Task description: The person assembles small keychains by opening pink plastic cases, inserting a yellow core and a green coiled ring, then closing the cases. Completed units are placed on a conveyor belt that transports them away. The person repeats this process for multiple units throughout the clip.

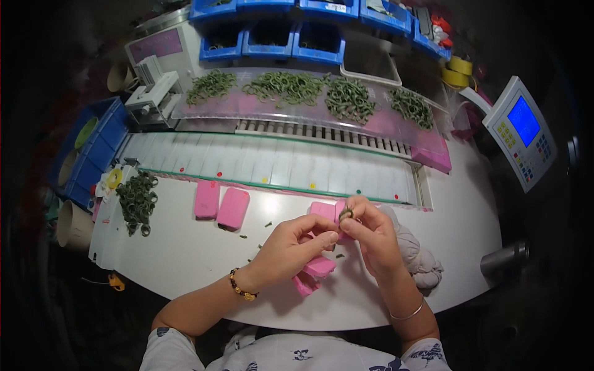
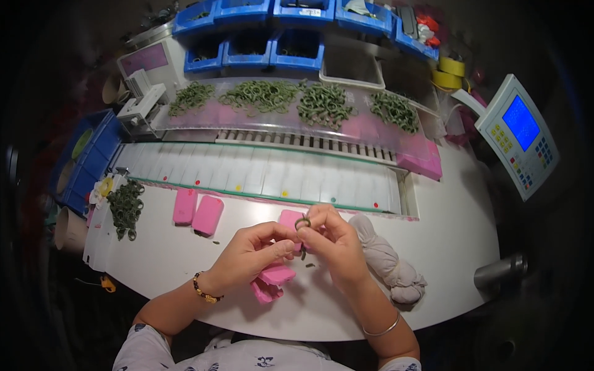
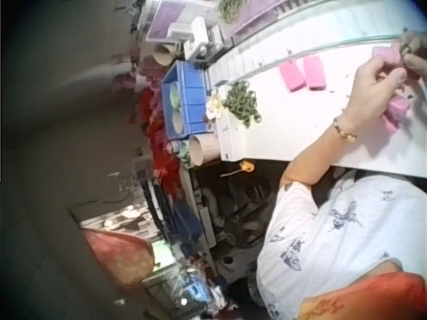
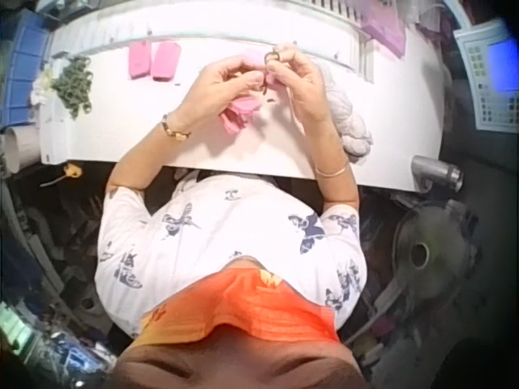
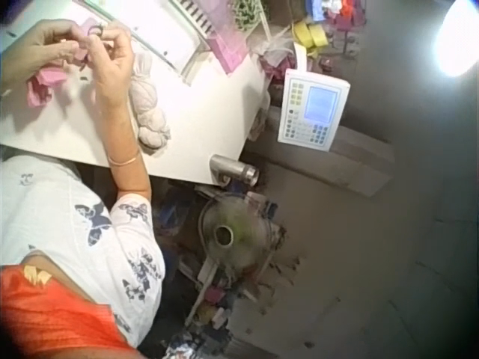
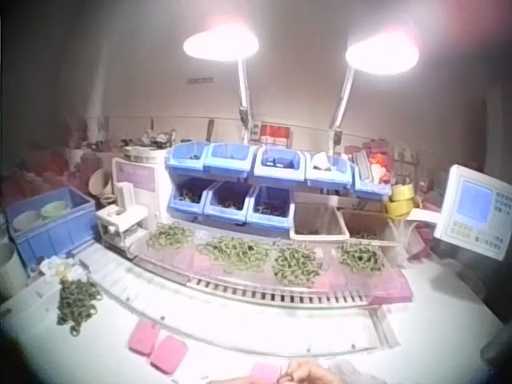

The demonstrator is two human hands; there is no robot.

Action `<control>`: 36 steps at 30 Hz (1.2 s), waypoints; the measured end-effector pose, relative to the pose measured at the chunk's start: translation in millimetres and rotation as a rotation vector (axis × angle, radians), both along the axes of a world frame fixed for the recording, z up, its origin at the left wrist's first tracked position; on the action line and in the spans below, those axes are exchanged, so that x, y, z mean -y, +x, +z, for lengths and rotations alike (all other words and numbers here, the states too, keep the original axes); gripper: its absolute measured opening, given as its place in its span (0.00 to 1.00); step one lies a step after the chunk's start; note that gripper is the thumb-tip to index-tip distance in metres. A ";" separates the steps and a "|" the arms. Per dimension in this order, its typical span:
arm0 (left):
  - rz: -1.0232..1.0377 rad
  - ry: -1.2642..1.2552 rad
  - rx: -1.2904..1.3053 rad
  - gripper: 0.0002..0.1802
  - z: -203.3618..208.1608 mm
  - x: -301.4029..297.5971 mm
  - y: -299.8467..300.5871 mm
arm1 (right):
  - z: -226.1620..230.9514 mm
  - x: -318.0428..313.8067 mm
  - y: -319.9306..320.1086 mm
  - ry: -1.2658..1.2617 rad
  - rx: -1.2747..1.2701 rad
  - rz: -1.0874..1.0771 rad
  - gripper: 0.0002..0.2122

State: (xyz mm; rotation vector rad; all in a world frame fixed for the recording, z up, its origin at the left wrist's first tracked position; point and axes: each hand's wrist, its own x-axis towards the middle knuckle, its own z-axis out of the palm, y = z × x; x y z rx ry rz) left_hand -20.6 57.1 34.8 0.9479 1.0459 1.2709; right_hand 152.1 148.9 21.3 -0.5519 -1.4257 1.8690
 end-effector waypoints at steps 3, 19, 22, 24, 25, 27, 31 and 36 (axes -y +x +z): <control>-0.081 -0.033 0.003 0.09 -4.0 -0.3 -11.9 | 3.0 9.5 -5.3 0.006 0.028 0.015 0.02; 0.506 -0.090 -0.630 0.05 99.5 -108.2 -237.5 | 6.4 10.3 -6.1 -0.018 0.139 -0.126 0.10; 0.524 -0.160 -0.828 0.06 108.1 -134.9 -270.2 | 8.0 9.9 -5.4 -0.017 0.151 -0.139 0.09; 0.548 -0.194 -0.830 0.06 111.2 -147.8 -275.7 | 5.9 6.8 -2.3 -0.003 0.162 -0.154 0.08; 0.516 -0.182 -0.932 0.06 109.3 -153.8 -289.1 | 5.9 6.2 -2.9 -0.001 0.155 -0.151 0.08; 0.455 -0.168 -1.137 0.06 97.3 -160.2 -324.1 | 6.0 6.1 -5.9 -0.003 0.138 -0.133 0.08; 0.554 -0.215 -0.878 0.08 97.6 -157.0 -306.0 | 5.0 4.7 -2.5 -0.006 0.142 -0.158 0.08; 0.629 -0.064 -0.541 0.11 99.2 -121.2 -289.8 | 10.4 1.8 4.1 0.034 0.153 -0.148 0.09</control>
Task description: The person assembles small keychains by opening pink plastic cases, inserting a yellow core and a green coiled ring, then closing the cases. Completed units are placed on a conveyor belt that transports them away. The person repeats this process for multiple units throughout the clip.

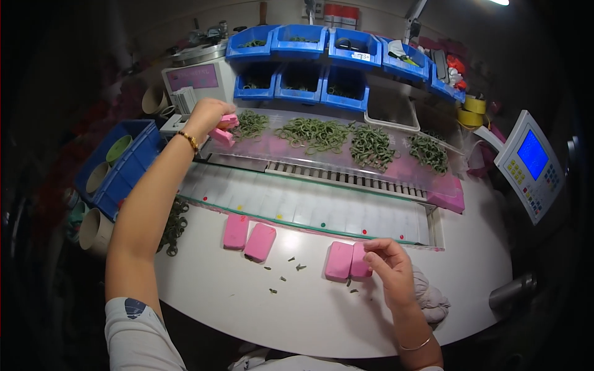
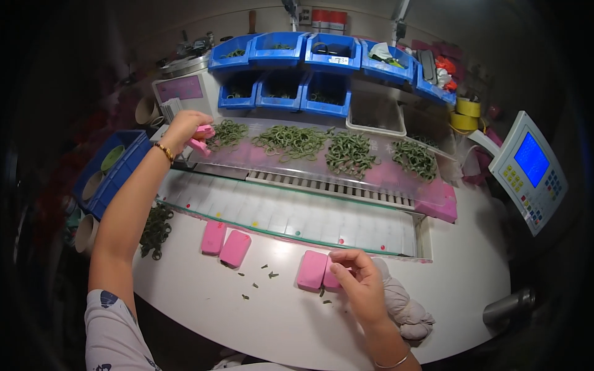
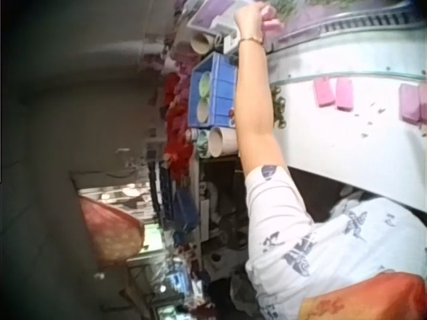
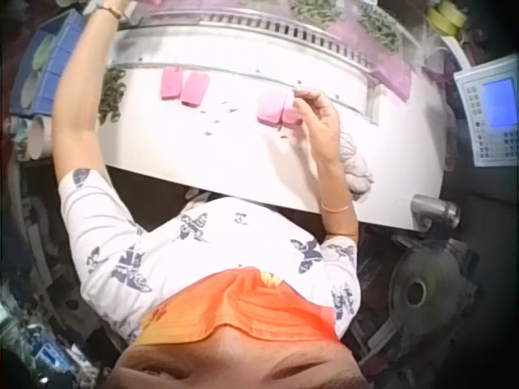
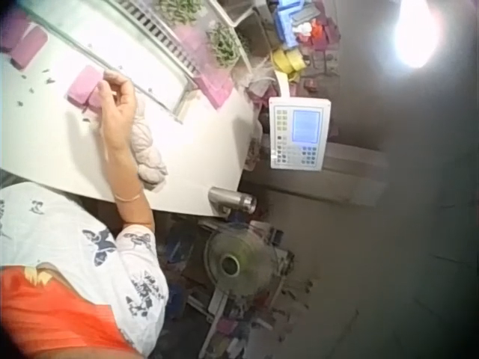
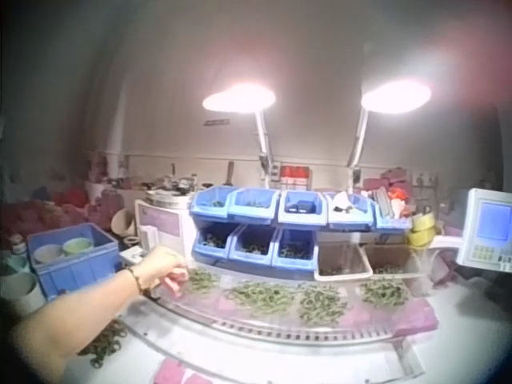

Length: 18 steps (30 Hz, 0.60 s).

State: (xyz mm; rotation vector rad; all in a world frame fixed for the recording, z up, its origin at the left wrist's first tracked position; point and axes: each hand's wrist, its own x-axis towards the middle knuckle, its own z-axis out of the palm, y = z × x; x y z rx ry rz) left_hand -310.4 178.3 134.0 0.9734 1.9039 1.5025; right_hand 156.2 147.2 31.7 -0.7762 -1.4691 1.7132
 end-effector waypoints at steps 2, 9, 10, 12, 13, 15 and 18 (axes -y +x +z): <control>-0.022 0.124 0.126 0.13 2.5 14.6 25.3 | 6.4 -2.3 12.3 0.112 0.021 -0.028 0.09; -0.054 0.205 0.712 0.22 -42.7 69.4 95.4 | 30.7 -6.8 65.8 0.906 0.689 -0.225 0.21; -0.098 0.237 0.769 0.22 -51.3 77.2 113.7 | 31.2 -5.6 72.9 1.006 0.795 -0.232 0.24; -0.154 0.187 0.842 0.16 -64.6 87.6 150.2 | 26.6 -3.4 93.2 0.950 0.918 -0.088 0.28; -0.206 0.181 0.873 0.13 -76.8 91.1 160.0 | 22.7 -1.9 99.1 0.916 0.973 -0.011 0.31; -0.341 0.175 1.031 0.09 -95.9 94.9 181.2 | 19.3 1.6 99.8 0.866 0.989 0.031 0.33; -0.427 0.085 1.058 0.10 -96.2 101.1 225.0 | 18.0 5.4 96.4 0.903 1.028 0.062 0.35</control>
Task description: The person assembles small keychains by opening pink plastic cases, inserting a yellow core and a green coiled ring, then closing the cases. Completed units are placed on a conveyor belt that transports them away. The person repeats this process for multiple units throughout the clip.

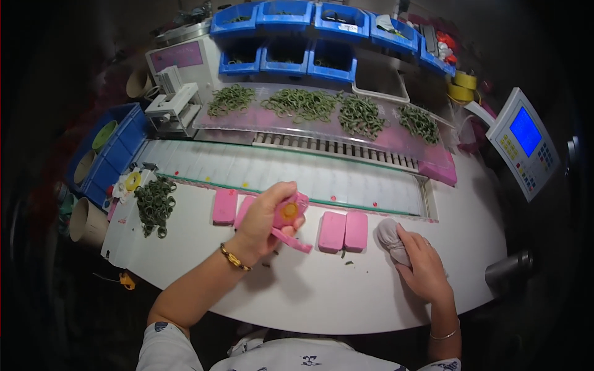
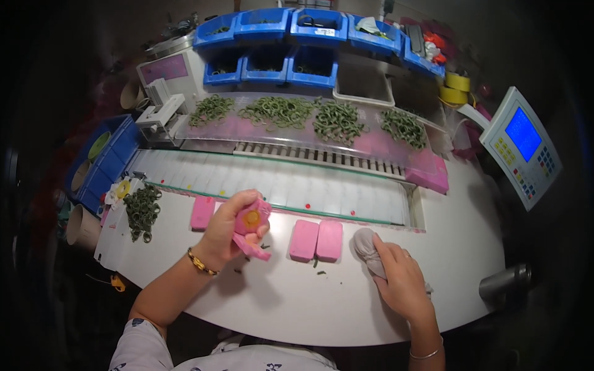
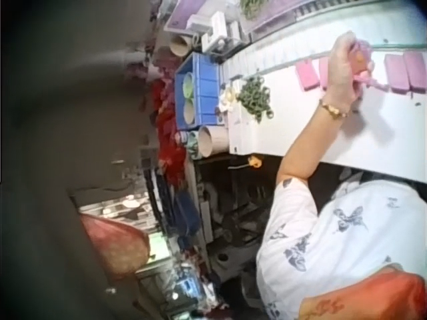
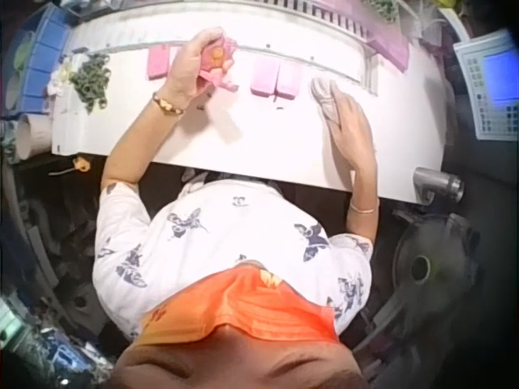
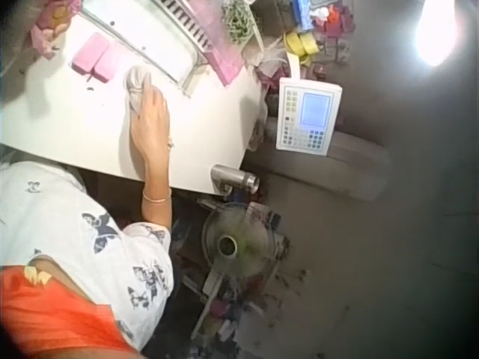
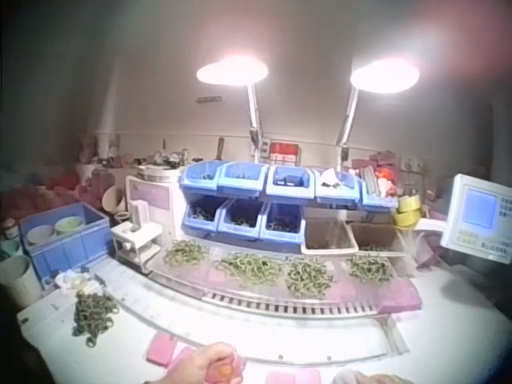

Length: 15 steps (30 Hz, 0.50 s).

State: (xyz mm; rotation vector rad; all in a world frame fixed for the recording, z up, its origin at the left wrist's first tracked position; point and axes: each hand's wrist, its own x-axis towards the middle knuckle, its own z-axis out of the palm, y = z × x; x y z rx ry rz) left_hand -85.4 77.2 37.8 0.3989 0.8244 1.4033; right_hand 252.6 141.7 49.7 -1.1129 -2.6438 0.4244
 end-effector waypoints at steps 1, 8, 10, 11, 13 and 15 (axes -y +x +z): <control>0.047 -0.031 -0.025 0.10 -1.3 1.0 14.3 | 2.2 1.3 -4.2 0.030 0.017 0.018 0.35; 0.033 -0.043 -0.166 0.05 -13.0 4.8 57.0 | 51.6 31.3 -48.4 0.712 -0.232 0.015 0.23; 0.164 0.280 -0.549 0.05 -27.8 -2.8 60.5 | 44.0 48.9 -64.7 0.734 -0.009 0.247 0.19; 0.196 0.291 -0.544 0.05 -27.6 -3.7 62.4 | 32.0 53.2 -73.6 0.760 -0.064 0.263 0.20; 0.160 0.206 -0.448 0.05 -20.7 -0.1 63.3 | 39.9 45.2 -65.9 0.651 0.011 0.335 0.19; 0.043 -0.004 -0.273 0.05 -4.7 14.5 59.7 | 46.5 41.4 -61.4 0.682 -0.043 0.241 0.19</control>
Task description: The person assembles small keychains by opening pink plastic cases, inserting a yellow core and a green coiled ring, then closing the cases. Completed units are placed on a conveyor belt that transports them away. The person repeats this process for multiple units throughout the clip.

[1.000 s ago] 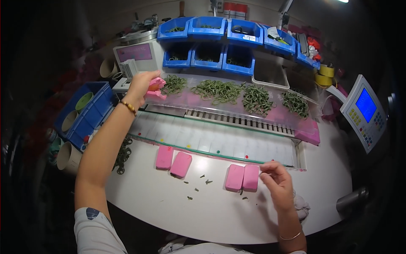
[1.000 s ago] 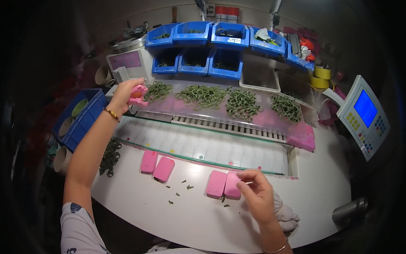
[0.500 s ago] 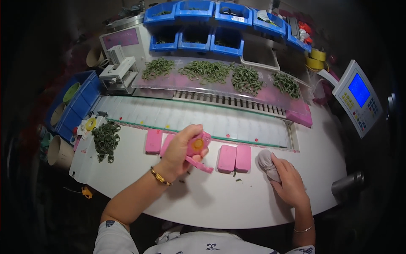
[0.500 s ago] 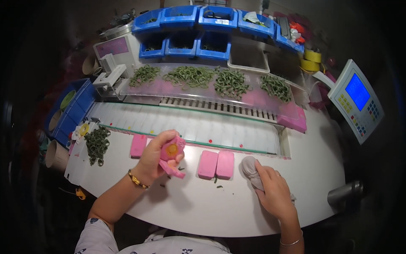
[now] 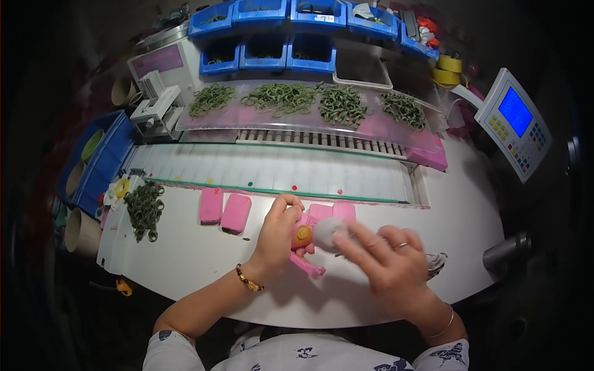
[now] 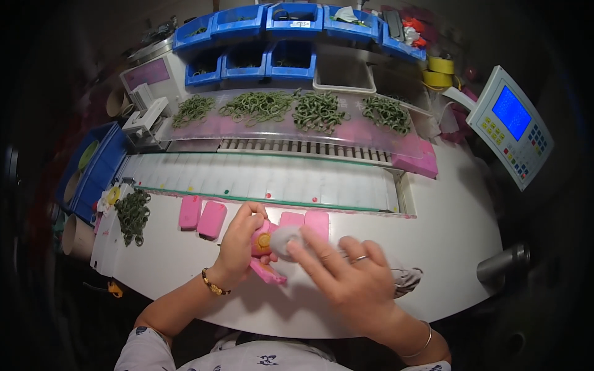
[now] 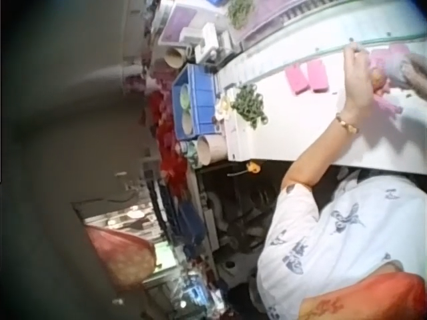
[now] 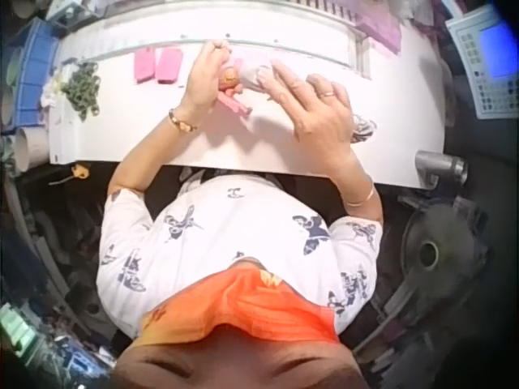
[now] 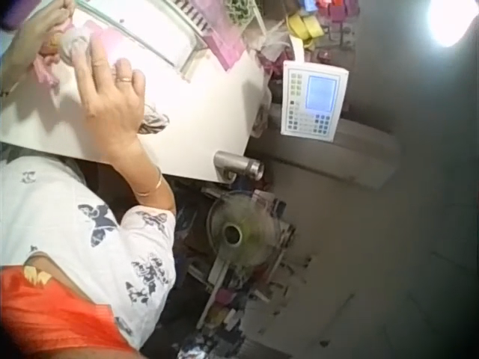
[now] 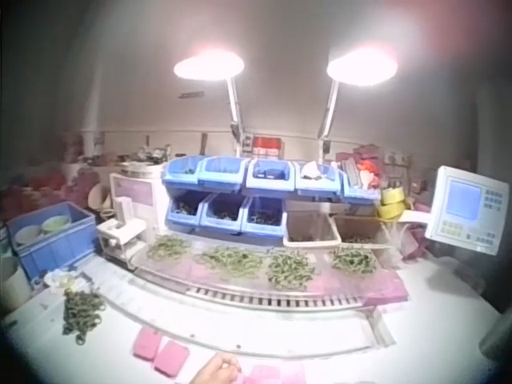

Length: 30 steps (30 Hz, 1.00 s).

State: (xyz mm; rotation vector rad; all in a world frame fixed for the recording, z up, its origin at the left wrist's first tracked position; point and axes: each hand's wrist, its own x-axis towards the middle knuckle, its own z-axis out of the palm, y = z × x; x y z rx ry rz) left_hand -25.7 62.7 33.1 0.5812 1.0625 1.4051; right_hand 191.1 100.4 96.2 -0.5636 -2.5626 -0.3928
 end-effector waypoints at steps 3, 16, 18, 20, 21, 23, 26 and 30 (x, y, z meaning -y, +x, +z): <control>0.080 0.101 -0.069 0.04 -3.5 1.0 -3.0 | -0.1 6.6 -6.6 0.105 -0.030 -0.011 0.20; 0.187 0.146 0.228 0.23 4.5 -9.9 -31.4 | -34.8 -28.3 43.4 -0.111 0.183 -0.314 0.25; 0.117 0.140 0.333 0.20 5.0 -6.4 -28.6 | -49.6 -38.4 56.1 -0.152 0.209 -0.363 0.27; 0.142 0.061 0.328 0.17 8.0 -3.1 -16.9 | -51.4 -37.9 51.9 -0.234 0.156 -0.370 0.27; 0.060 0.118 0.321 0.14 4.0 -0.5 -15.8 | -53.8 -37.9 46.1 -0.234 0.104 -0.355 0.28; 0.044 0.156 0.207 0.15 5.5 2.2 -5.4 | -43.3 -33.2 29.0 -0.334 0.014 -0.289 0.27; -0.048 0.259 0.119 0.15 -0.2 8.7 -4.2 | -32.0 -29.8 -0.3 -0.636 -0.244 0.028 0.27; -0.055 0.402 0.048 0.15 3.2 14.3 5.6 | -24.9 -20.8 -30.2 -1.208 -0.524 0.220 0.20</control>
